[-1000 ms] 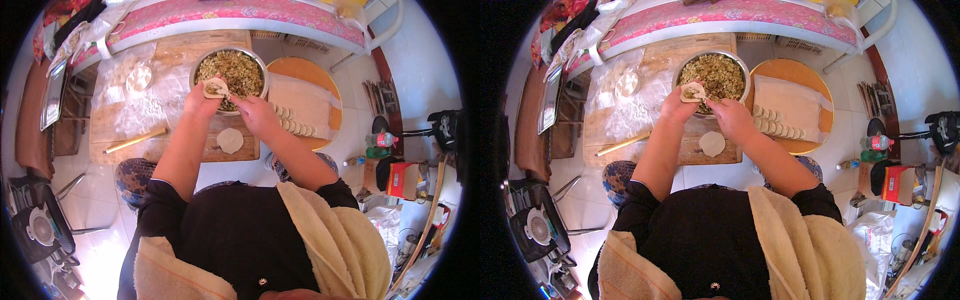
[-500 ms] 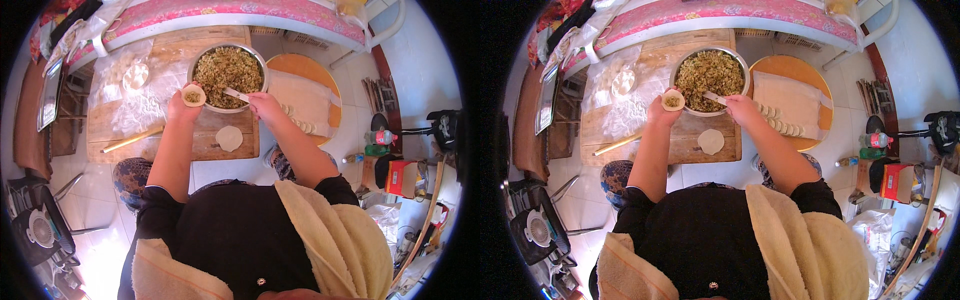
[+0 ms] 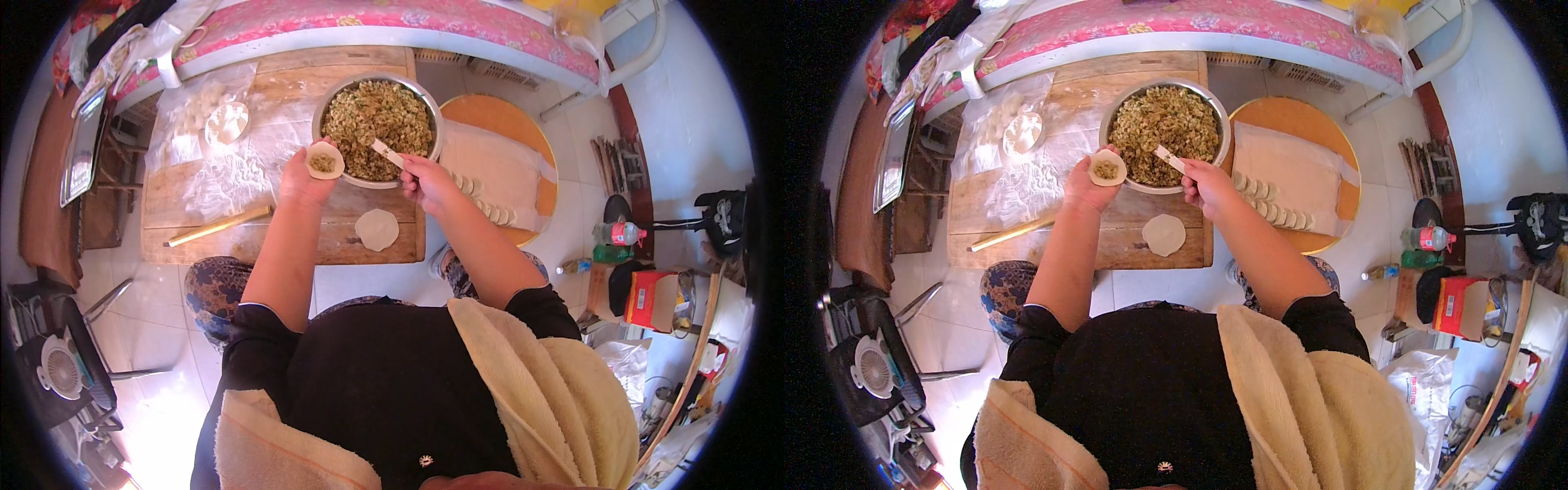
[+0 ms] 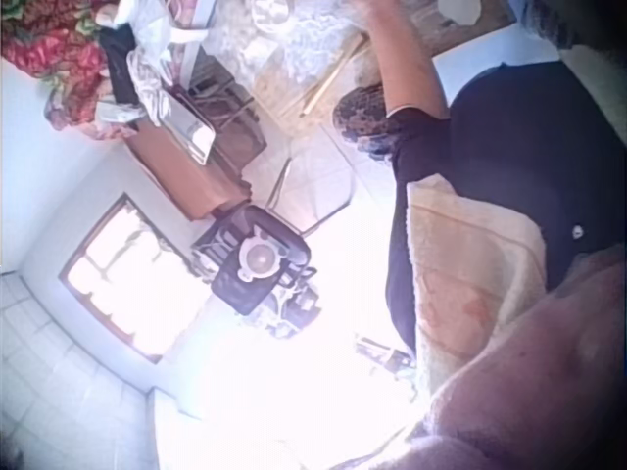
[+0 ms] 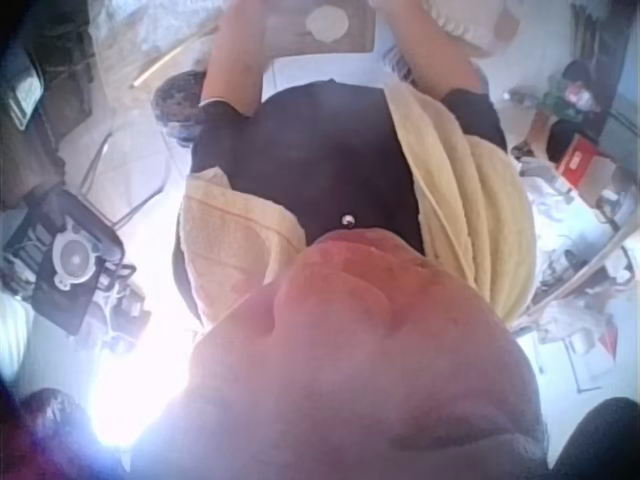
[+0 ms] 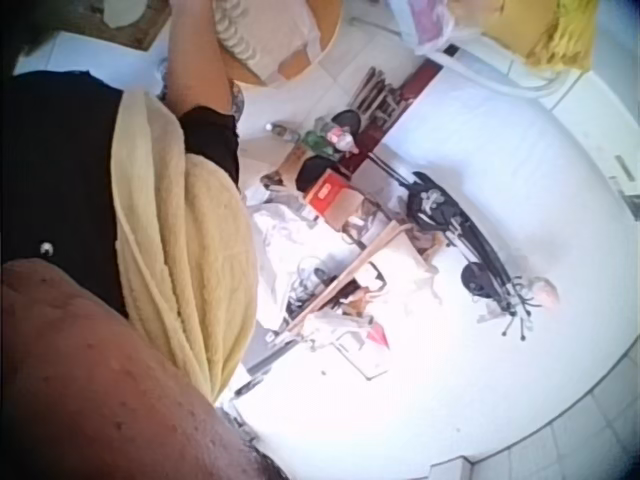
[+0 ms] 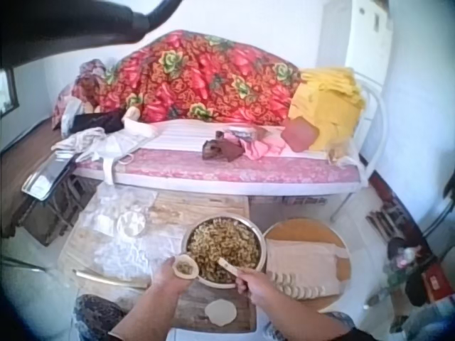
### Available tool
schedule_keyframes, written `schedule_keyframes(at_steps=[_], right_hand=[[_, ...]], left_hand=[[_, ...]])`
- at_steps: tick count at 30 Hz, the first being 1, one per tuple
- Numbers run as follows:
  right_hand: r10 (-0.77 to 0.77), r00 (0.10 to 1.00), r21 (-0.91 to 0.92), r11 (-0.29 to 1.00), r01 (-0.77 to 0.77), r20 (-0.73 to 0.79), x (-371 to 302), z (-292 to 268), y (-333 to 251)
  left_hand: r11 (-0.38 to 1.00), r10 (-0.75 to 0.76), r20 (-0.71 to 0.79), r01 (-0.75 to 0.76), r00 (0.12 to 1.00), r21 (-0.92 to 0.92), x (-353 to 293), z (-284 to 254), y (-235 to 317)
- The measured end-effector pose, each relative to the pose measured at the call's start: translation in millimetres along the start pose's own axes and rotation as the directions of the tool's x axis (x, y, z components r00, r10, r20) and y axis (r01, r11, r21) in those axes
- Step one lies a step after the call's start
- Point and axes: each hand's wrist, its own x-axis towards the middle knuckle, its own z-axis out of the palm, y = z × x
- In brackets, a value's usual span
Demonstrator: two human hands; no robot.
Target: The person sits on the floor and repeatedly scoops a green filling mixture into round dough wrappers using a spoon. They fold and seal each wrapper by hand to form a dumpling, then place the finished item onto a tray lined with paper. The process is repeated continuously throughout the clip.
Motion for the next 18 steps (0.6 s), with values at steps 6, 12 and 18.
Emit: schedule_keyframes(at_steps=[6,12,18], right_hand=[[0.004,1.000,0.021,1.000,-0.004,-0.018,-9.5,-4.4,-10.0],[-0.014,0.999,0.057,0.998,0.012,0.029,-15.3,-12.9,-18.2],[-0.038,0.999,-0.003,0.999,0.038,0.028,-26.2,-7.0,-23.9]], left_hand=[[0.999,-0.009,0.035,0.007,0.999,0.040,-0.1,6.7,-12.0],[0.997,0.019,0.043,-0.022,0.999,0.068,1.3,13.7,-24.0],[0.994,-0.008,0.071,0.000,0.997,0.110,-2.4,21.7,-33.9]])
